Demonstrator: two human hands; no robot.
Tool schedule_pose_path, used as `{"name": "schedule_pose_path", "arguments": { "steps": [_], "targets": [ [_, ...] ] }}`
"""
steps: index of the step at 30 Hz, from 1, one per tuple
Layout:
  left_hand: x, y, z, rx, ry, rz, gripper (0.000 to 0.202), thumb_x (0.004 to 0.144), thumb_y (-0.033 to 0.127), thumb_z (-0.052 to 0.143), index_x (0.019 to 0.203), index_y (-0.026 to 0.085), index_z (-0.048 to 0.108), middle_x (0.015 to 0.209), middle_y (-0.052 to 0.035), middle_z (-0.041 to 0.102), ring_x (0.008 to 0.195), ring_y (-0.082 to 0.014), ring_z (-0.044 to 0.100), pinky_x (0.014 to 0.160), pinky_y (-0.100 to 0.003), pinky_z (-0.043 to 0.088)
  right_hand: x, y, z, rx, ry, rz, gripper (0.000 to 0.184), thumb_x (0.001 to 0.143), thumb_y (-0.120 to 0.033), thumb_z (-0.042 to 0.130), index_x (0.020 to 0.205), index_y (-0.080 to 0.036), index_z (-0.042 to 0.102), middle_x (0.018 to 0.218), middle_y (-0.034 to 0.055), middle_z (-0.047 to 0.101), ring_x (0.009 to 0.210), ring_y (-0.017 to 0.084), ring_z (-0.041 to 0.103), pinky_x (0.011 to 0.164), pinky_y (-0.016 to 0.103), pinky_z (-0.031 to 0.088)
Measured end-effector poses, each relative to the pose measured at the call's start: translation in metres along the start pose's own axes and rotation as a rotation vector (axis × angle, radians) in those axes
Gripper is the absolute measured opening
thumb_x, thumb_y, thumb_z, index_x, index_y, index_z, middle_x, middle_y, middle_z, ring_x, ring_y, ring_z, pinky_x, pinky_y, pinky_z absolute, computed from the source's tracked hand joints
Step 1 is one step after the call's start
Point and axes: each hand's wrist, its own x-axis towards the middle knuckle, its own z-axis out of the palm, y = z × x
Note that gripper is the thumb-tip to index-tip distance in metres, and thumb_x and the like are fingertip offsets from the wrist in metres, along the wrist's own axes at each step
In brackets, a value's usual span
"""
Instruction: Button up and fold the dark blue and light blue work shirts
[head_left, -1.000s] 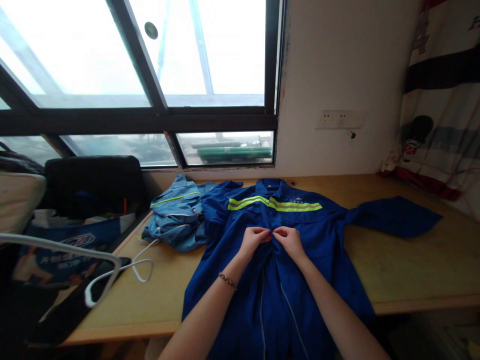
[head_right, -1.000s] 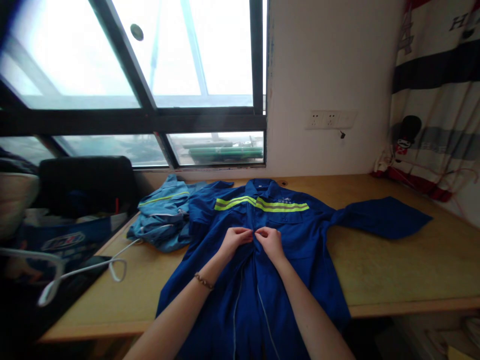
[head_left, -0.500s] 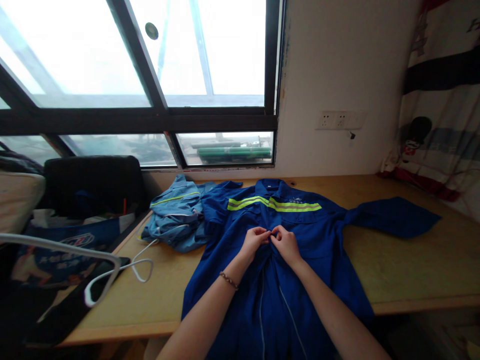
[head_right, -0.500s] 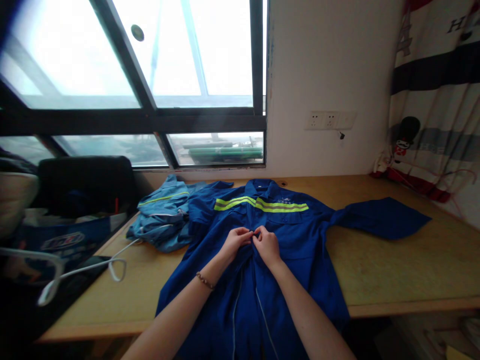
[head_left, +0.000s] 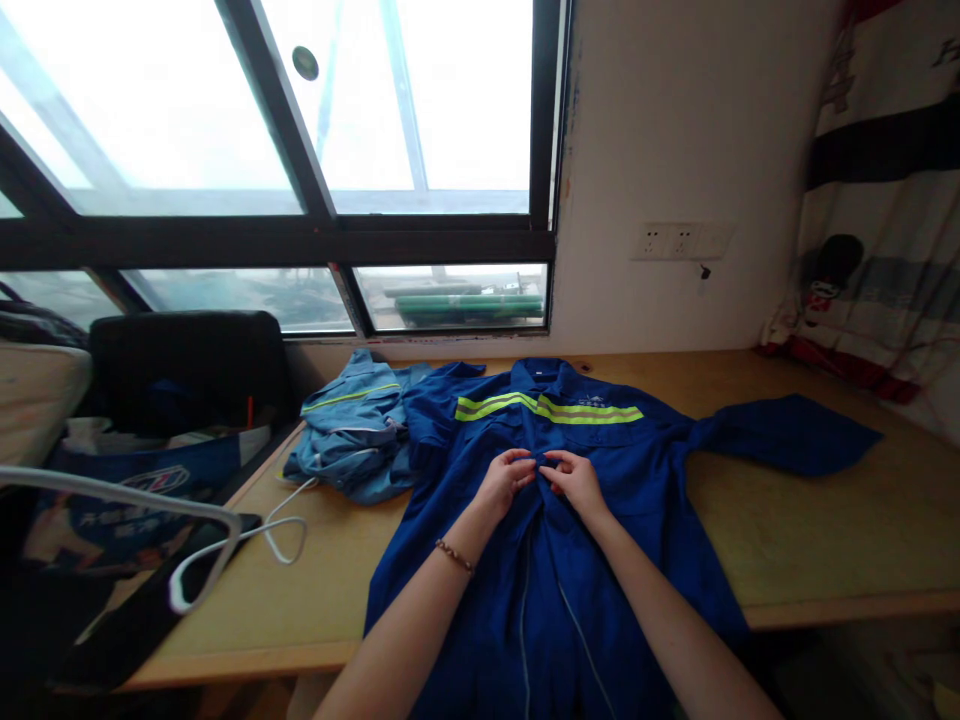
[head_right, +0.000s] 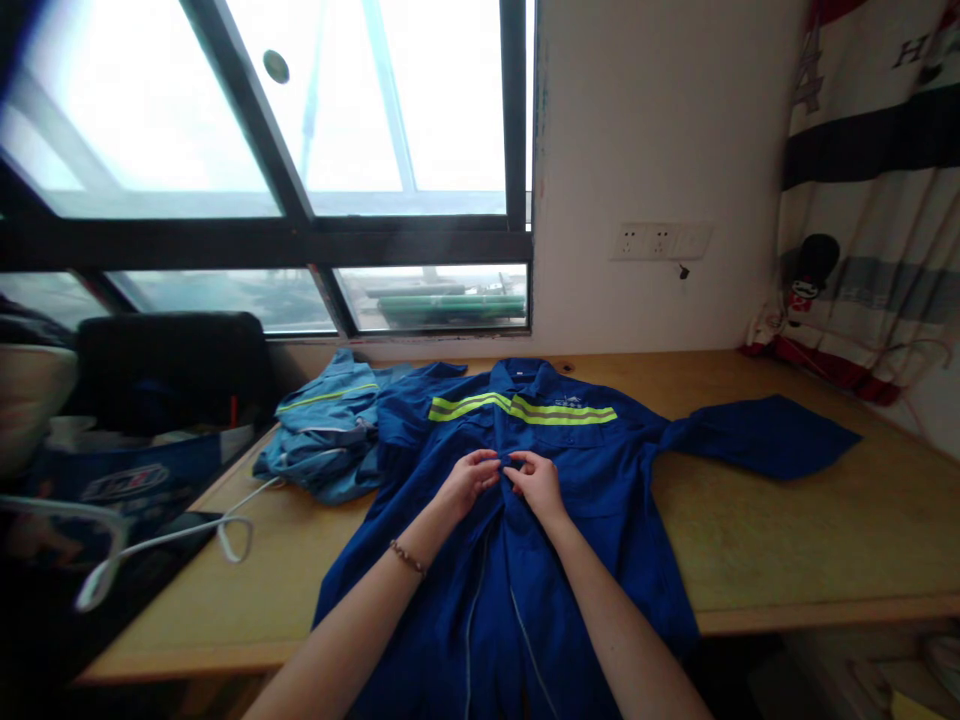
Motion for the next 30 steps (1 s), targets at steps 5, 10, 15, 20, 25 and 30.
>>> {"name": "schedule_pose_path", "arguments": {
  "steps": [5, 10, 15, 20, 25, 30],
  "targets": [
    [-0.001, 0.001, -0.001, -0.020, -0.007, -0.006, 0.033, 0.058, 0.007, 0.068, 0.087, 0.012, 0.053, 0.067, -0.0023, 0.061, 0.057, -0.0086, 0.058, 0.060, -0.021, 0.048, 0.000, -0.001, 0.001, 0.045, 0.037, -0.015, 0.042, 0.058, -0.034, 0.065, 0.095, -0.015, 0.063, 0.050, -0.0022, 0.056, 0.044, 0.012, 0.049, 0.045, 0.023, 0.039],
    [0.001, -0.001, -0.001, -0.023, -0.012, -0.007, 0.034, 0.059, 0.007, 0.067, 0.088, 0.013, 0.052, 0.066, -0.0011, 0.060, 0.056, -0.0082, 0.057, 0.060, -0.021, 0.048, -0.003, -0.006, -0.001, -0.003, 0.054, -0.042, 0.035, 0.058, -0.033, 0.064, 0.090, -0.019, 0.068, 0.071, 0.0031, 0.064, 0.056, 0.014, 0.054, 0.050, 0.025, 0.042],
    [0.000, -0.001, -0.001, -0.035, -0.047, 0.018, 0.036, 0.056, 0.007, 0.069, 0.086, 0.014, 0.052, 0.068, -0.0008, 0.061, 0.059, -0.0082, 0.058, 0.061, -0.020, 0.048, 0.000, -0.002, -0.001, -0.049, 0.030, -0.051, 0.033, 0.060, -0.034, 0.063, 0.088, -0.018, 0.069, 0.072, 0.0041, 0.064, 0.058, 0.015, 0.054, 0.053, 0.026, 0.043],
    [0.002, -0.001, 0.000, 0.050, -0.049, 0.071, 0.034, 0.054, 0.008, 0.070, 0.082, 0.013, 0.053, 0.069, -0.0025, 0.064, 0.059, -0.0104, 0.061, 0.062, -0.021, 0.048, 0.002, 0.006, 0.002, -0.159, 0.007, -0.052, 0.047, 0.061, -0.039, 0.063, 0.100, -0.013, 0.063, 0.058, -0.0001, 0.058, 0.055, 0.013, 0.052, 0.055, 0.025, 0.041],
    [0.010, -0.002, -0.001, 0.255, -0.112, 0.210, 0.032, 0.054, 0.003, 0.066, 0.083, 0.012, 0.055, 0.081, -0.0084, 0.068, 0.074, -0.0163, 0.064, 0.074, -0.030, 0.048, -0.004, 0.008, 0.004, -0.347, 0.014, -0.067, 0.062, 0.051, -0.028, 0.070, 0.110, -0.015, 0.056, 0.059, -0.0032, 0.056, 0.056, 0.013, 0.052, 0.057, 0.024, 0.040],
    [0.005, -0.003, 0.000, 0.607, -0.201, 0.430, 0.047, 0.057, -0.001, 0.060, 0.099, 0.020, 0.060, 0.102, -0.0066, 0.064, 0.100, -0.0188, 0.057, 0.091, -0.034, 0.041, -0.013, 0.009, -0.001, -0.323, 0.068, 0.068, 0.038, 0.051, -0.024, 0.068, 0.087, -0.015, 0.061, 0.056, -0.0012, 0.058, 0.052, 0.014, 0.053, 0.051, 0.024, 0.038]
  ]
}}
